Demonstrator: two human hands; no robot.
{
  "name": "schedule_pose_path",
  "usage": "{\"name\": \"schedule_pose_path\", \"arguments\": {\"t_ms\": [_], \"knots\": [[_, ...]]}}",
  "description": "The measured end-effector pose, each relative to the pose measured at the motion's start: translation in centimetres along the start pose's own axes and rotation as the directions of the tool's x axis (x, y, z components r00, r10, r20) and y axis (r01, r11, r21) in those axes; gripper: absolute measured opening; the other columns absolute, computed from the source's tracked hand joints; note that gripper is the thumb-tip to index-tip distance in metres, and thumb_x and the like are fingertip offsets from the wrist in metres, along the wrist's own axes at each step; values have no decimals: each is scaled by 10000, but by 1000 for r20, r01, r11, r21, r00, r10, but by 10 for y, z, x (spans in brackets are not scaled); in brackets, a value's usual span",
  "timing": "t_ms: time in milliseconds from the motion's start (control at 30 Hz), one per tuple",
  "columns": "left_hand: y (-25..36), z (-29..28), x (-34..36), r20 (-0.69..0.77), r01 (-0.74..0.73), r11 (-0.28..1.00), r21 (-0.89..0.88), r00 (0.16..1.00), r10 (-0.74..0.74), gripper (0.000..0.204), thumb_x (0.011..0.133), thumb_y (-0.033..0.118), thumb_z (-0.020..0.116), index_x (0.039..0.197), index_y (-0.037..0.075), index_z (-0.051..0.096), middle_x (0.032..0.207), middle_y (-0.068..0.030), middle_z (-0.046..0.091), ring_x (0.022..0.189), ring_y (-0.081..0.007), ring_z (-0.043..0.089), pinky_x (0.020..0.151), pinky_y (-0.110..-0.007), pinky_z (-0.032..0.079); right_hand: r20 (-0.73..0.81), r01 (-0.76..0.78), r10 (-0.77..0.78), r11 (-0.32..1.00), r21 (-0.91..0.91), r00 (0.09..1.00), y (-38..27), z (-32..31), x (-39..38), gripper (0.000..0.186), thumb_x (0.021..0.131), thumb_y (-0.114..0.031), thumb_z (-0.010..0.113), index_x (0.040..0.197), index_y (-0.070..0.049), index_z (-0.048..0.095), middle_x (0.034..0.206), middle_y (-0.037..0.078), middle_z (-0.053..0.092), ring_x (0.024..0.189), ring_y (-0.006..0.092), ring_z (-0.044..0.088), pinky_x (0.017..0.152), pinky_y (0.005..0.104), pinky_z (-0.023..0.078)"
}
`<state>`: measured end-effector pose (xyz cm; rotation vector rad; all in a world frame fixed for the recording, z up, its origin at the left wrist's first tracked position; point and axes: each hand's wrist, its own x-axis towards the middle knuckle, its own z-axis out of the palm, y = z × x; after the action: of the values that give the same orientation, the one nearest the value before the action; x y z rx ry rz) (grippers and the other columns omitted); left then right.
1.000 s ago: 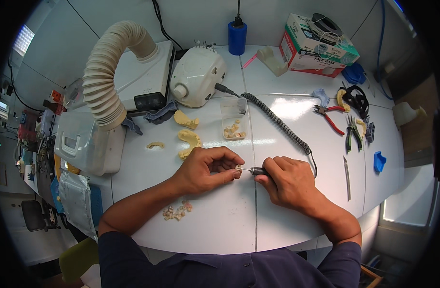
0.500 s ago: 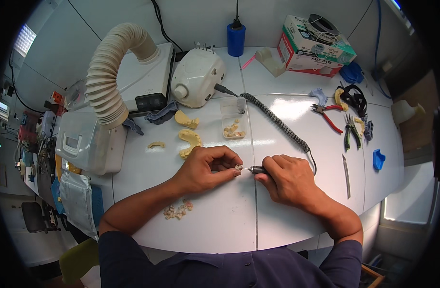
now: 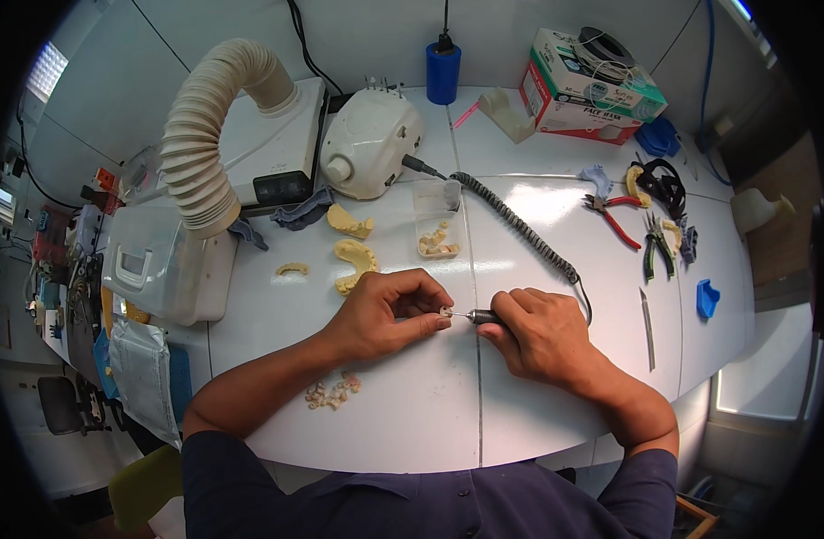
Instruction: Trimming and finishing a dental prosthetic using a rotary tool and a precision knife.
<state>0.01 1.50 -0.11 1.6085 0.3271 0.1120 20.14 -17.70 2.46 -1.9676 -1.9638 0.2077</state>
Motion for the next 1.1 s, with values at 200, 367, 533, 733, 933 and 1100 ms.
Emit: {"name": "schedule_pose_path", "arguments": {"t_ms": [200,367,533,733,933,1100], "knots": [[2,0,-1,3,27,1000,-11,1000,-27,186,985,2,792,1153,-29,718,1062,-78,773,997,-122,755,914,-266,618,15,-6,6,1000,-6,1000,-1,-1,1,358,1051,-395,696,920,-68,635,718,99,652,656,299,700,564,417,533],[2,0,0,4,30,999,-15,1000,-30,190,991,1,782,1164,-34,712,1063,-77,772,999,-123,757,913,-264,619,4,7,-7,1000,-9,1000,0,0,1,358,1049,-397,699,927,-66,640,715,96,653,649,295,699,561,414,535],[2,-1,0,16,33,999,9,999,-33,191,993,-3,773,1171,-33,709,1062,-78,774,990,-120,756,916,-266,618,5,0,0,1000,-8,1000,-1,-1,1,353,1044,-397,706,924,-71,644,717,96,656,650,297,701,563,415,538],[3,0,-1,11,20,1000,20,1000,-20,187,987,16,788,1156,-30,721,1057,-77,779,975,-113,752,891,-261,612,7,5,-5,1000,-7,1000,0,-1,1,347,1042,-395,711,926,-74,648,718,94,657,650,297,702,561,417,538],[4,0,0,12,43,999,28,999,-43,192,982,21,796,1154,-26,726,1044,-73,780,970,-107,749,887,-260,610,4,10,-10,1000,-13,1000,-1,-1,1,342,1045,-395,707,928,-79,652,716,92,657,650,290,703,558,414,539],[5,0,0,6,35,999,25,999,-35,191,982,21,796,1155,-25,727,1041,-68,779,970,-106,748,891,-259,608,13,11,-11,1000,-16,1000,0,-1,1,341,1044,-398,707,929,-82,654,714,91,655,652,288,705,557,414,539]]}}
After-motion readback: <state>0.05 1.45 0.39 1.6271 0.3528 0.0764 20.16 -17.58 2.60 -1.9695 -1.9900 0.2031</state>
